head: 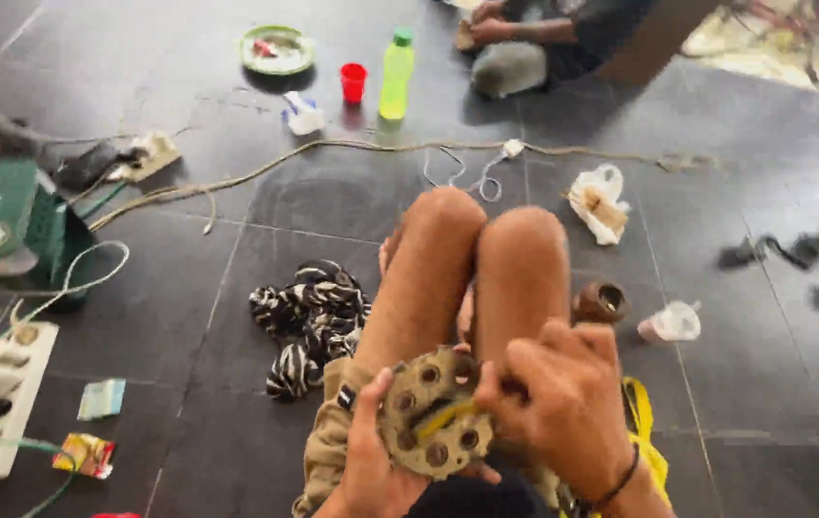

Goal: Measuring a motorcycle part with a tape measure and then cleaning it with a brush.

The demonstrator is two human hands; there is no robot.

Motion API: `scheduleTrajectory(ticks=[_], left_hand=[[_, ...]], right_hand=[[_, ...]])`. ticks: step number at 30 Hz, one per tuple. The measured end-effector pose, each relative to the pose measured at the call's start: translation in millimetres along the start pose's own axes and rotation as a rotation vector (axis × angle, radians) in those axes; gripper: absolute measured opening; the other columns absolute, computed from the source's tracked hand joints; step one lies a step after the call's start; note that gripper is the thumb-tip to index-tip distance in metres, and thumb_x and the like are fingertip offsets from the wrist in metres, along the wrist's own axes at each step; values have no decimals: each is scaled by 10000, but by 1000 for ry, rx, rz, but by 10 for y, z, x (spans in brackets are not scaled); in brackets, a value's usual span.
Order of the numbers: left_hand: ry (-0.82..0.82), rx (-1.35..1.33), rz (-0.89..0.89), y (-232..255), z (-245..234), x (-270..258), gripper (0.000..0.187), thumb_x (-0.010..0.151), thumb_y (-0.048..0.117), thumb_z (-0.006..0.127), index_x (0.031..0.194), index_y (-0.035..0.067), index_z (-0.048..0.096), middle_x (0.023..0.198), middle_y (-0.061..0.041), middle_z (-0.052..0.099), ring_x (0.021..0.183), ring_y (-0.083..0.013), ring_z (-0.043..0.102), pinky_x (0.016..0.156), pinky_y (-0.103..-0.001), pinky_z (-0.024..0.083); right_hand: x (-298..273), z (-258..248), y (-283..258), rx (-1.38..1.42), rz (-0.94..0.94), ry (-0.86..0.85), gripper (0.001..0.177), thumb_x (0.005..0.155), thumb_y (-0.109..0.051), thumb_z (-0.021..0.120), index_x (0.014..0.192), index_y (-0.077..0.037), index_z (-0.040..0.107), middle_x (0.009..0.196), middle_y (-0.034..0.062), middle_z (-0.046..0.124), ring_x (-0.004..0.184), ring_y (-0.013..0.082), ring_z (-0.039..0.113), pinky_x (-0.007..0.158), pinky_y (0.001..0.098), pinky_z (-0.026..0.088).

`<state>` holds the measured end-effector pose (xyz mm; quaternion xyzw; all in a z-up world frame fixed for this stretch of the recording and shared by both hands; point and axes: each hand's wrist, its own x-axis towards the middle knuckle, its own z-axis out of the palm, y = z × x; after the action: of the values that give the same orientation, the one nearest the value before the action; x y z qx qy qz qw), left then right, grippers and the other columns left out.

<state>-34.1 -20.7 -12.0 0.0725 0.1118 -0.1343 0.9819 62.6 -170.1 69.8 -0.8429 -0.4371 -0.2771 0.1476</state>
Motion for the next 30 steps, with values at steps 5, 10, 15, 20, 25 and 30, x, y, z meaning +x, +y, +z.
scheduleTrajectory(ticks=[5,10,15,20,25,30], left_hand=[[-10,28,-73,-37,-101,104,815,910,563,370,1534,52,488,1433,-328,564,1057,-593,612,652,-666,579],[341,109,-108,-98,17,73,811,923,567,304,1483,52,585,1294,-332,668,915,-544,622,644,-781,491],[30,58,-116,-160,-70,145,819,924,564,337,1519,24,496,1355,-367,592,1040,-642,602,651,-739,551],[123,120,-87,-227,84,128,810,939,549,313,1489,13,570,1301,-310,663,1061,-544,645,624,-720,552],[-66,109,-81,-202,-29,197,819,946,569,319,1547,38,483,1374,-309,618,1058,-551,638,666,-658,576],[-30,78,-122,-234,-49,234,833,936,578,321,1565,58,487,1403,-275,605,1092,-513,623,699,-703,552]], right_hand=[[-177,17,63,-84,218,120,372,888,-173,656,602,-166,418,516,-53,407,616,159,441,788,372,310],[-227,8,-103,17,80,19,326,910,-214,661,654,-185,461,560,-71,487,657,172,482,775,364,298],[-258,-91,55,-11,143,94,342,898,-198,672,623,-180,470,553,-77,446,620,141,421,778,362,288],[-339,-124,122,38,64,78,270,881,-247,707,655,-243,560,586,-126,561,635,112,449,777,354,275],[-439,-31,119,-37,178,110,309,833,-187,672,619,-187,449,580,-48,390,617,165,421,786,393,284],[-503,-58,157,-7,223,123,374,882,-214,666,593,-181,431,532,-76,400,594,124,397,782,349,299]])
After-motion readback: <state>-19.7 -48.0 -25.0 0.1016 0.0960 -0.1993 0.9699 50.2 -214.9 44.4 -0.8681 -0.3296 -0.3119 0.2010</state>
